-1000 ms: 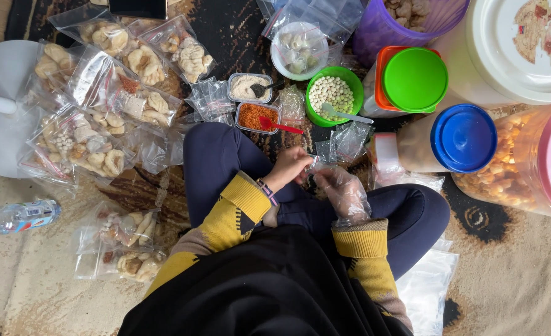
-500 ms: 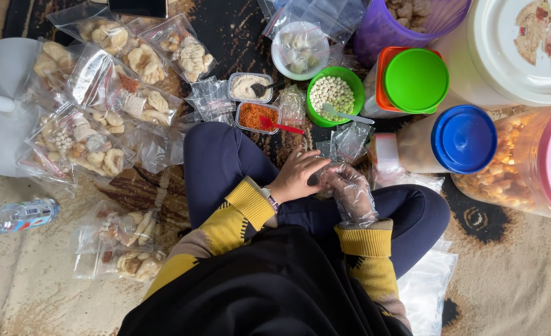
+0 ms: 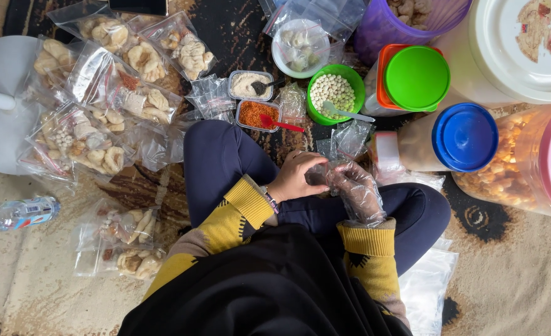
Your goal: A person sitting on the floor portions small amounts of seeds or spices into plastic bags using a spoon.
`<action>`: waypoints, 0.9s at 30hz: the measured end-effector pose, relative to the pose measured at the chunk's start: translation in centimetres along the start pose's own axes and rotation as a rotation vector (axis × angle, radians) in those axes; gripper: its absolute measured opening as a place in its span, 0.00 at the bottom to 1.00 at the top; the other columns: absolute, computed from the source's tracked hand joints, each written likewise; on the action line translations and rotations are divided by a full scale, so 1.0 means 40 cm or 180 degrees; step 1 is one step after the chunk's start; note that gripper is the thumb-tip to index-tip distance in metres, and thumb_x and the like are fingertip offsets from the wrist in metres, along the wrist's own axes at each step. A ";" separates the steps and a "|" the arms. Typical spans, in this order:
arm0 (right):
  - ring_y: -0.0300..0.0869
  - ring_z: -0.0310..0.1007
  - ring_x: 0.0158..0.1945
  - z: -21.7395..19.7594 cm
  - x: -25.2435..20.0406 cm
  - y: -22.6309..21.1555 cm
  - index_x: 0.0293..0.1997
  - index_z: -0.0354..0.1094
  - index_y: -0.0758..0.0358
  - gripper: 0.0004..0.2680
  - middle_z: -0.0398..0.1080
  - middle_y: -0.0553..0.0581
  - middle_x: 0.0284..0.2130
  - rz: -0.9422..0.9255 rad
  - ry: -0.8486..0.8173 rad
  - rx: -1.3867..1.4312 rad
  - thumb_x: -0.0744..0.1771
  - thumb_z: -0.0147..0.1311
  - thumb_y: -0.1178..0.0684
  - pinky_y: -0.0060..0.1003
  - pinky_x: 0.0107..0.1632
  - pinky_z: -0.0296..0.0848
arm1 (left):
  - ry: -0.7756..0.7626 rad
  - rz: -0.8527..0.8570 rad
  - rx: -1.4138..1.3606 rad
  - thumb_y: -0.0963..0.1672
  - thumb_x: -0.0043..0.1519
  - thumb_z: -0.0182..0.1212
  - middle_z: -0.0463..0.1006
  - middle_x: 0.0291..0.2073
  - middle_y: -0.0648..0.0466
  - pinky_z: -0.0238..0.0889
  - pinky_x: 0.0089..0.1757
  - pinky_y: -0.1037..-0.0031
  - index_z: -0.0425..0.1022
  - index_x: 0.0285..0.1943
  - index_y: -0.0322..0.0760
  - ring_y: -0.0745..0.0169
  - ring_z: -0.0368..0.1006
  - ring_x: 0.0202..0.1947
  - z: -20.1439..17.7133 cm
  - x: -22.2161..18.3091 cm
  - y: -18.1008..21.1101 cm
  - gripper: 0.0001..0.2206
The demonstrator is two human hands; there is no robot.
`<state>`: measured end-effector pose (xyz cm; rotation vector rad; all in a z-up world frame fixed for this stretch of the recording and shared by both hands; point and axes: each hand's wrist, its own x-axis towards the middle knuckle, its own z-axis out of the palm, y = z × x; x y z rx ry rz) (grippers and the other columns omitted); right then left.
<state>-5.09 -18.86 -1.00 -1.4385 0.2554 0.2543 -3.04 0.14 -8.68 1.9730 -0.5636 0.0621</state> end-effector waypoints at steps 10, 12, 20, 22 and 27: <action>0.39 0.74 0.31 -0.002 -0.002 -0.002 0.42 0.72 0.65 0.05 0.74 0.60 0.29 0.0116 0.0221 0.0184 0.67 0.63 0.57 0.31 0.34 0.76 | 0.0228 0.0016 -0.0050 0.54 0.53 0.73 0.81 0.50 0.55 0.49 0.59 0.55 0.76 0.58 0.48 0.53 0.72 0.61 0.007 0.000 -0.001 0.25; 0.38 0.73 0.31 0.006 -0.006 -0.008 0.42 0.72 0.64 0.06 0.74 0.60 0.29 0.0125 0.0190 0.0137 0.66 0.64 0.57 0.30 0.35 0.76 | 0.0280 0.0048 -0.0016 0.54 0.54 0.74 0.81 0.50 0.57 0.48 0.59 0.56 0.77 0.58 0.50 0.55 0.72 0.61 0.006 0.001 0.000 0.24; 0.37 0.74 0.38 -0.020 0.036 -0.087 0.51 0.66 0.53 0.09 0.74 0.56 0.42 -0.1203 0.1378 0.0010 0.69 0.62 0.55 0.28 0.36 0.77 | 0.0520 0.0024 -0.0116 0.50 0.54 0.74 0.83 0.44 0.64 0.52 0.58 0.64 0.79 0.51 0.51 0.63 0.77 0.52 -0.004 0.009 0.005 0.17; 0.45 0.74 0.44 -0.080 0.071 -0.114 0.54 0.64 0.56 0.10 0.72 0.60 0.45 -0.1548 0.1636 -0.0576 0.71 0.62 0.54 0.37 0.42 0.79 | 0.0564 0.0027 -0.0194 0.49 0.54 0.74 0.84 0.42 0.62 0.54 0.57 0.64 0.79 0.51 0.50 0.62 0.78 0.50 0.000 0.007 -0.004 0.16; 0.65 0.75 0.48 -0.159 0.161 -0.204 0.62 0.61 0.61 0.18 0.65 0.70 0.50 -0.1499 0.2045 -0.2759 0.70 0.67 0.48 0.59 0.46 0.80 | 0.0732 -0.0065 -0.0603 0.43 0.55 0.74 0.85 0.37 0.52 0.68 0.48 0.66 0.81 0.49 0.41 0.52 0.81 0.41 -0.015 0.025 0.029 0.14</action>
